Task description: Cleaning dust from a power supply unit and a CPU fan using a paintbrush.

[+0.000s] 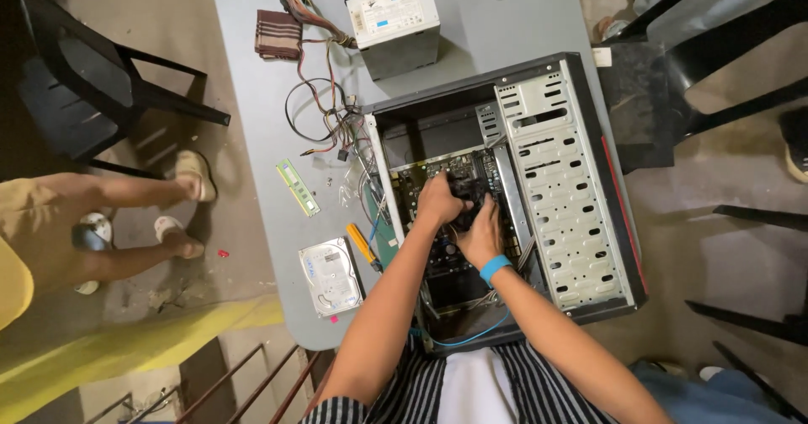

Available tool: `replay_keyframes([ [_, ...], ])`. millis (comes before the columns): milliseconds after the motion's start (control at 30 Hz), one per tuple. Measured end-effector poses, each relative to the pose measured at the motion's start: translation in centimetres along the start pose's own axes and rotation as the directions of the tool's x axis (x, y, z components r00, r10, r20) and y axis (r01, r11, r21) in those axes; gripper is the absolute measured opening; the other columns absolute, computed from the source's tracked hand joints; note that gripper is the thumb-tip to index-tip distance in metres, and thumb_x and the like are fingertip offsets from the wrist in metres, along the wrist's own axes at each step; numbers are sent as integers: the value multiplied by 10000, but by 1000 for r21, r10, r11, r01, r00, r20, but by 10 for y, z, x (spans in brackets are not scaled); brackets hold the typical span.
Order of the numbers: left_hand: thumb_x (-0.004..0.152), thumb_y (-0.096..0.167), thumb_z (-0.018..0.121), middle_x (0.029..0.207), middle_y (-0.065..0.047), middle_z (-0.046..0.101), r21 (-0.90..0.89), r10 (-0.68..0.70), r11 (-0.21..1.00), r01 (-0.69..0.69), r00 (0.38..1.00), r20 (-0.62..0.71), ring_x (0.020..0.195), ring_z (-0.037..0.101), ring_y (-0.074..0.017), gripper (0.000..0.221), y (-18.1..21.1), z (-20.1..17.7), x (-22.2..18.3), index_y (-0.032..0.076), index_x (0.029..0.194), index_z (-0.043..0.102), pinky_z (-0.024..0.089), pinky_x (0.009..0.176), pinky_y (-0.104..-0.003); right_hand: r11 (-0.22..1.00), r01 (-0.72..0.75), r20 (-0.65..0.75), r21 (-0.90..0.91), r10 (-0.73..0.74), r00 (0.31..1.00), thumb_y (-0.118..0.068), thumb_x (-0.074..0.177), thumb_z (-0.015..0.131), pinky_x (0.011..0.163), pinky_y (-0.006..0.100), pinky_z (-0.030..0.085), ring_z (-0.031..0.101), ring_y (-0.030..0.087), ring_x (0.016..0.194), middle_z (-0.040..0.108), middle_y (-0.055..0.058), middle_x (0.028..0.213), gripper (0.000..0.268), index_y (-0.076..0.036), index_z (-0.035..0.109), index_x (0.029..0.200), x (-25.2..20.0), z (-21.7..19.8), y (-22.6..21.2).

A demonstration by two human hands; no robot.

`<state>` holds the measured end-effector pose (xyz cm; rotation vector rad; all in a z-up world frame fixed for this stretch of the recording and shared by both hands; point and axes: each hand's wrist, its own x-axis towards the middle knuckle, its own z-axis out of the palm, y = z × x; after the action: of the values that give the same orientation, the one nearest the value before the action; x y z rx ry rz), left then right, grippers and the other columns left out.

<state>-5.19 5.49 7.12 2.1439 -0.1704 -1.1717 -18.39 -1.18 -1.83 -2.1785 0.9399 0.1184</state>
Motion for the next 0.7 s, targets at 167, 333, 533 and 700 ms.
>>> replay_keyframes([
  [167, 816, 199, 832, 1275, -339, 544, -54, -24, 998, 22, 998, -50, 1243, 563, -527, 719, 12, -4, -34, -150, 1360, 516, 528, 984, -595, 997, 38, 112, 62, -45, 993, -162, 685, 865, 1133, 593, 434, 425, 530, 1386, 367, 321, 1498, 1149, 31, 144, 1559, -5, -12, -2],
  [333, 806, 225, 835, 1278, -329, 527, -41, -11, 999, 9, 998, -69, 1258, 550, -516, 706, 8, 0, -39, -161, 1313, 530, 507, 1027, -590, 996, 83, 153, 41, -88, 984, -109, 690, 835, 1129, 618, 437, 406, 541, 1396, 330, 339, 1518, 1148, 45, 117, 1572, -14, -31, -14],
  [533, 900, 296, 731, 1357, -322, 531, -161, -63, 986, 50, 995, -80, 1317, 525, -499, 635, 1, 17, -45, -51, 1355, 457, 467, 1086, -567, 992, 111, 120, 68, -118, 986, -139, 693, 843, 1112, 620, 453, 437, 546, 1356, 370, 305, 1460, 1125, 13, 156, 1570, -5, -20, 10],
  [700, 837, 289, 792, 1322, -294, 609, -487, -134, 868, 95, 990, -47, 1318, 552, -449, 652, -12, 24, -34, -15, 1353, 533, 480, 1055, -547, 990, 131, 81, 58, -135, 988, -262, 677, 892, 1087, 594, 476, 481, 496, 1323, 425, 237, 1383, 1113, -62, 248, 1563, -19, -43, -6],
])
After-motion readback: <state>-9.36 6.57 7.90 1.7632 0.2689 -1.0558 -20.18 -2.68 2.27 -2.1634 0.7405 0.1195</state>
